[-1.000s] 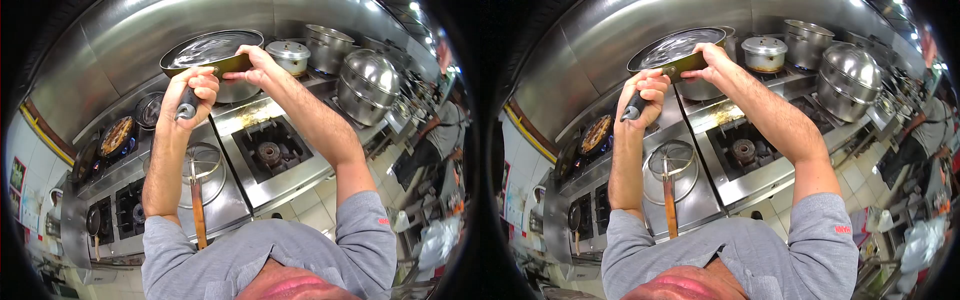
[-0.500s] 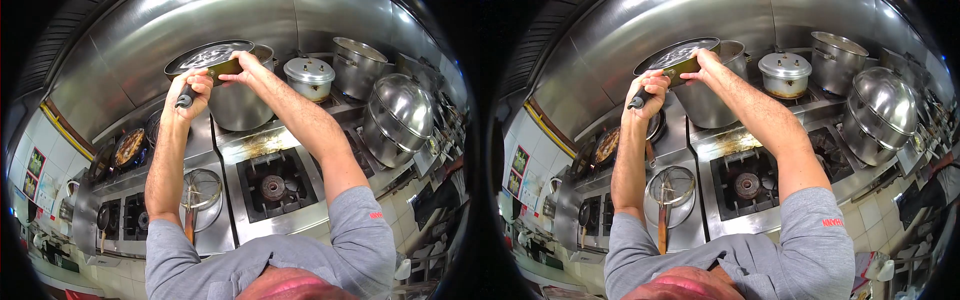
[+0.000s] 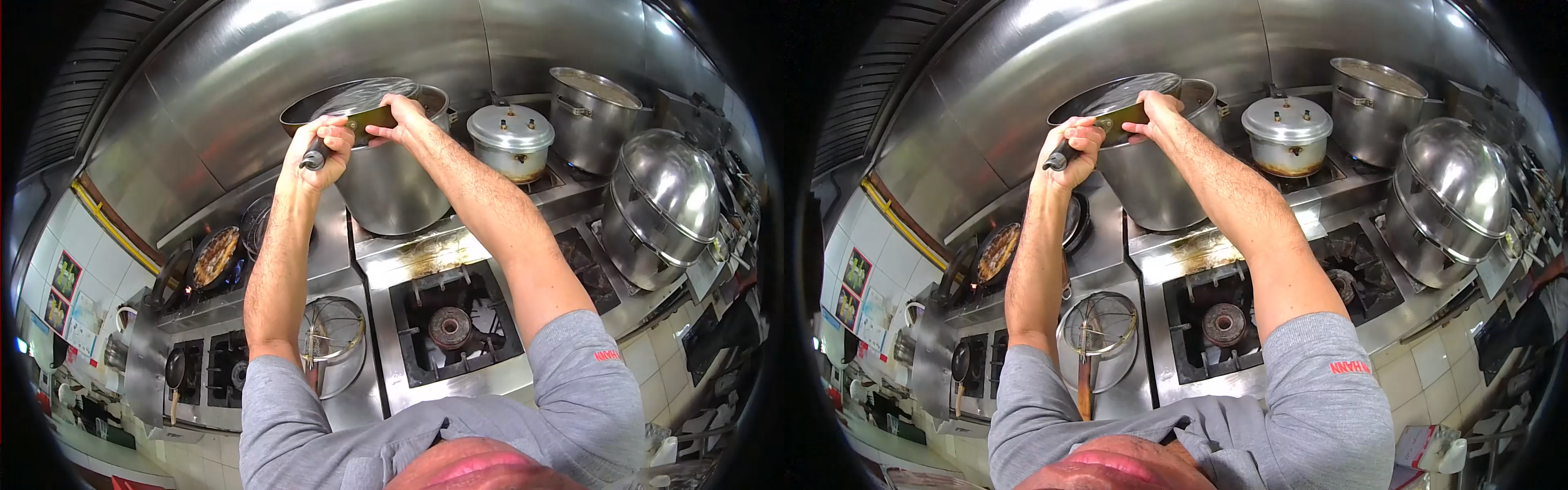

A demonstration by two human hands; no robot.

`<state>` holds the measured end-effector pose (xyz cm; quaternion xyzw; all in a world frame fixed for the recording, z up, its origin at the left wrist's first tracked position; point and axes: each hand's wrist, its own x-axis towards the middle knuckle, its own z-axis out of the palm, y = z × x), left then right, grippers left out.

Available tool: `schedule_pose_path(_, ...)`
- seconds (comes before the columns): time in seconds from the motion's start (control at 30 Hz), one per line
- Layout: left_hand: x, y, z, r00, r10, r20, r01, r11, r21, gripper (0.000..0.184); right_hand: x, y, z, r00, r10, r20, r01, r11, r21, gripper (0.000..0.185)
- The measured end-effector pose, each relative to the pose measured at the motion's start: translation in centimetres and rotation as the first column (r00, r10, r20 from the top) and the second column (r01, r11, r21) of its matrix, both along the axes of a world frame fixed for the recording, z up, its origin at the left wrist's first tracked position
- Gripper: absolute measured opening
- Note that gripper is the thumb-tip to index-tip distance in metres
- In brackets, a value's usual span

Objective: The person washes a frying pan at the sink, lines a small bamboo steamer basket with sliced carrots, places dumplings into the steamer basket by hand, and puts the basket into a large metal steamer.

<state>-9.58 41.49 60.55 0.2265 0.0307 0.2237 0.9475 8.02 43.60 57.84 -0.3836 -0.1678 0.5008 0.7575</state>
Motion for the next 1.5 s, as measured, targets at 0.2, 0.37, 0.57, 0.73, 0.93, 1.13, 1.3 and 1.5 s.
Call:
schedule_pose_path(0.2, 1.0, 1.5, -0.2, 0.999, 0.017, -0.042, -0.017, 1.0, 0.004, 0.011, 0.7, 0.3, -0.4, 1.0, 0.019, 0.007, -0.019, 1.0, 0.02, 0.034)
schedule_pose_path(0.37, 1.9, 1.8, 0.4, 0.996, 0.068, -0.061, -0.07, 0.997, -0.025, 0.016, 1.7, 1.1, -1.3, 0.995, 0.06, 0.083, -0.065, 0.996, 0.058, 0.049)
schedule_pose_path(0.57, 3.0, 2.8, 0.7, 0.989, 0.112, -0.096, -0.117, 0.992, -0.05, 0.015, 3.2, 0.9, -1.9, 0.98, 0.129, 0.15, -0.139, 0.989, 0.054, 0.053)
schedule_pose_path(0.73, 3.8, 2.9, 1.1, 0.987, 0.109, -0.121, -0.12, 0.99, -0.081, 0.013, 5.8, -2.9, -2.8, 0.965, 0.202, 0.167, -0.22, 0.971, 0.096, 0.058)
schedule_pose_path(0.93, 4.5, 3.3, 1.1, 0.979, 0.098, -0.177, -0.119, 0.987, -0.108, 0.014, 9.0, -13.5, -6.2, 0.957, 0.059, 0.283, -0.142, 0.949, 0.281, 0.057)
schedule_pose_path(1.13, 5.1, 3.1, 0.8, 0.973, 0.122, -0.195, -0.137, 0.988, -0.066, 0.012, 12.3, -24.1, -12.9, 0.93, -0.066, 0.361, 0.013, 0.989, 0.148, 0.043)
schedule_pose_path(1.3, 5.3, 2.6, 0.9, 0.96, 0.159, -0.231, -0.163, 0.987, 0.001, 0.019, 13.9, -31.1, -19.1, 0.932, -0.144, 0.332, 0.162, 0.986, -0.026, 0.037)
schedule_pose_path(1.5, 5.5, 2.3, 1.1, 0.933, 0.212, -0.291, -0.204, 0.977, 0.06, 0.017, 12.1, -36.4, -22.6, 0.943, -0.239, 0.231, 0.277, 0.949, -0.149, 0.033)
